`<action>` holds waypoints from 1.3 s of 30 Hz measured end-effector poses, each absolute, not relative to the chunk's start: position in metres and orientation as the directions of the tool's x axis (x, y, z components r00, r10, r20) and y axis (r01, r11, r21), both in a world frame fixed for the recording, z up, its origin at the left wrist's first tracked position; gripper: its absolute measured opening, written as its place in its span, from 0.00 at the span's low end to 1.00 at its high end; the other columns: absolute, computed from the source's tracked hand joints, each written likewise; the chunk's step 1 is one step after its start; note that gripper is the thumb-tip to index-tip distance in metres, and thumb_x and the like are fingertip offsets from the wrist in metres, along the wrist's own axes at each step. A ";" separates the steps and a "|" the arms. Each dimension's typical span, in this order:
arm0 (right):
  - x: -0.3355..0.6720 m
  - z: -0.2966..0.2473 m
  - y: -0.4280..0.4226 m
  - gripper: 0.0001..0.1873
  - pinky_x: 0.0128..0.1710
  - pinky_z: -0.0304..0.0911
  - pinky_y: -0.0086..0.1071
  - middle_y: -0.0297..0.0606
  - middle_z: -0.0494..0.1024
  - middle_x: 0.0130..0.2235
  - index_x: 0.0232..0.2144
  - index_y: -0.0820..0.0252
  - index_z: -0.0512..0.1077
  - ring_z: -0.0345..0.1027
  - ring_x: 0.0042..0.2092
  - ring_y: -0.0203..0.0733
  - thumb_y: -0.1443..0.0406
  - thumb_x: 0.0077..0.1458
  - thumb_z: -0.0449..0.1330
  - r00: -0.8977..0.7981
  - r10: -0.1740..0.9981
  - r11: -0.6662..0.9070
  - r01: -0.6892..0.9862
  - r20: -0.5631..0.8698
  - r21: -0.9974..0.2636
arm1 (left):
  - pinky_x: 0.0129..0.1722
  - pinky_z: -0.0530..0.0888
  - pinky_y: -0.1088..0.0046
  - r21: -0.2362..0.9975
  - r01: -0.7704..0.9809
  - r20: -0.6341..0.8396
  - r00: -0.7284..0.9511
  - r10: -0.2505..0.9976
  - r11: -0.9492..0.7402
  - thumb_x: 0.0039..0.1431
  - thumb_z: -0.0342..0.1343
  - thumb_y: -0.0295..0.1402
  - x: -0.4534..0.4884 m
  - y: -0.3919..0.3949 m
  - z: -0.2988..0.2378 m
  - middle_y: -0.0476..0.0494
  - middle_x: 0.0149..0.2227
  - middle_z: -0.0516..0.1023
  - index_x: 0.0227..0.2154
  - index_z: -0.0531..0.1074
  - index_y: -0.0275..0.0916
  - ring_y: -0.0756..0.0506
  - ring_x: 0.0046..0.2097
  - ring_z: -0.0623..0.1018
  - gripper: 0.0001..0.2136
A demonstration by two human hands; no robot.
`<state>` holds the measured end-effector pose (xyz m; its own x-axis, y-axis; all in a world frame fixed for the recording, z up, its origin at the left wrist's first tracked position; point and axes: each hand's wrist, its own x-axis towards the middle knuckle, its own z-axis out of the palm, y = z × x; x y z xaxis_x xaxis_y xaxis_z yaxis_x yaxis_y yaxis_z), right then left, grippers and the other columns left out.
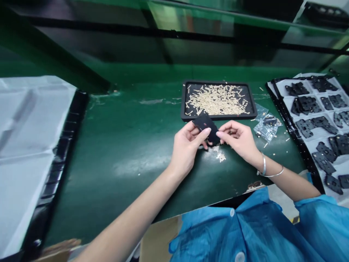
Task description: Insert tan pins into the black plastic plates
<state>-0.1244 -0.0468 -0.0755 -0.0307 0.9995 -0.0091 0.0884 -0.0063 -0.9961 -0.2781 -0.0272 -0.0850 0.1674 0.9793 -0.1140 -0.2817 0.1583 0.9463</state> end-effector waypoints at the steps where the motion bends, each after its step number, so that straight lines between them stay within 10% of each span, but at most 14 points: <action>1: -0.120 -0.074 -0.043 0.16 0.23 0.60 0.26 0.29 0.73 0.23 0.27 0.61 0.70 0.67 0.25 0.32 0.54 0.47 0.66 0.018 0.999 0.042 0.132 0.045 -0.990 | 0.20 0.71 0.81 0.956 -0.268 -0.091 0.130 0.987 0.123 0.47 0.67 0.36 -0.278 -0.027 -0.086 0.49 0.28 0.76 0.34 0.71 0.36 0.52 0.26 0.75 0.14; 5: -0.095 -0.063 0.001 0.08 0.32 0.64 0.30 0.32 0.75 0.27 0.29 0.60 0.72 0.69 0.29 0.34 0.61 0.54 0.62 0.146 0.913 0.262 0.504 0.380 -0.823 | 0.25 0.72 0.80 0.968 -0.244 -0.034 0.084 0.996 0.054 0.51 0.63 0.35 -0.280 -0.027 -0.089 0.45 0.36 0.75 0.38 0.69 0.37 0.51 0.33 0.75 0.13; 10: -0.069 -0.052 0.088 0.06 0.39 0.64 0.37 0.38 0.78 0.30 0.36 0.58 0.75 0.71 0.38 0.45 0.67 0.56 0.59 0.144 0.846 0.060 0.932 0.514 -0.359 | 0.25 0.70 0.78 0.973 -0.216 -0.052 0.121 0.991 0.077 0.51 0.61 0.36 -0.281 -0.023 -0.091 0.45 0.34 0.74 0.37 0.69 0.36 0.50 0.34 0.74 0.12; 13: -0.067 -0.050 0.101 0.17 0.38 0.63 0.39 0.40 0.79 0.31 0.48 0.61 0.72 0.72 0.38 0.49 0.65 0.55 0.61 0.176 0.883 -0.030 0.946 0.435 -0.323 | 0.25 0.70 0.77 0.974 -0.211 -0.060 0.109 0.992 0.083 0.51 0.61 0.36 -0.282 -0.021 -0.092 0.45 0.35 0.74 0.37 0.68 0.36 0.49 0.34 0.74 0.13; 16: -0.073 -0.050 0.072 0.09 0.36 0.62 0.35 0.38 0.79 0.30 0.38 0.61 0.76 0.71 0.34 0.43 0.64 0.57 0.59 0.129 0.901 0.046 0.921 0.415 -0.387 | 0.26 0.70 0.77 0.975 -0.204 -0.071 0.109 0.992 0.092 0.51 0.60 0.36 -0.283 -0.019 -0.091 0.44 0.35 0.74 0.37 0.69 0.36 0.49 0.34 0.74 0.12; 25: -0.098 -0.059 -0.035 0.03 0.37 0.60 0.33 0.39 0.80 0.34 0.32 0.60 0.75 0.70 0.38 0.42 0.66 0.57 0.61 -0.555 0.832 0.530 0.796 -0.005 -0.294 | 0.28 0.70 0.76 0.987 -0.087 -0.117 0.190 0.975 0.136 0.48 0.60 0.31 -0.280 -0.022 -0.091 0.46 0.31 0.77 0.30 0.73 0.37 0.49 0.31 0.75 0.06; 30: -0.114 -0.060 -0.042 0.08 0.35 0.58 0.34 0.46 0.79 0.38 0.35 0.65 0.75 0.69 0.42 0.46 0.69 0.60 0.55 -0.574 0.814 0.569 0.819 -0.091 -0.074 | 0.27 0.70 0.76 0.987 -0.065 -0.132 0.204 0.970 0.148 0.48 0.61 0.34 -0.282 -0.021 -0.094 0.46 0.30 0.77 0.30 0.73 0.36 0.49 0.31 0.75 0.07; 39: -0.107 -0.051 -0.028 0.05 0.37 0.59 0.33 0.40 0.80 0.37 0.35 0.61 0.74 0.70 0.42 0.44 0.67 0.59 0.58 -0.552 0.827 0.530 0.829 -0.108 -0.177 | 0.27 0.70 0.76 0.983 -0.077 -0.145 0.220 0.965 0.165 0.49 0.60 0.33 -0.283 -0.021 -0.094 0.45 0.29 0.77 0.30 0.73 0.36 0.49 0.30 0.75 0.06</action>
<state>-0.1067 -0.0282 -0.0513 -0.5519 0.8269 -0.1085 0.8292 0.5301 -0.1774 -0.2832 -0.0207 -0.0935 0.2198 0.9648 -0.1446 -0.0772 0.1650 0.9833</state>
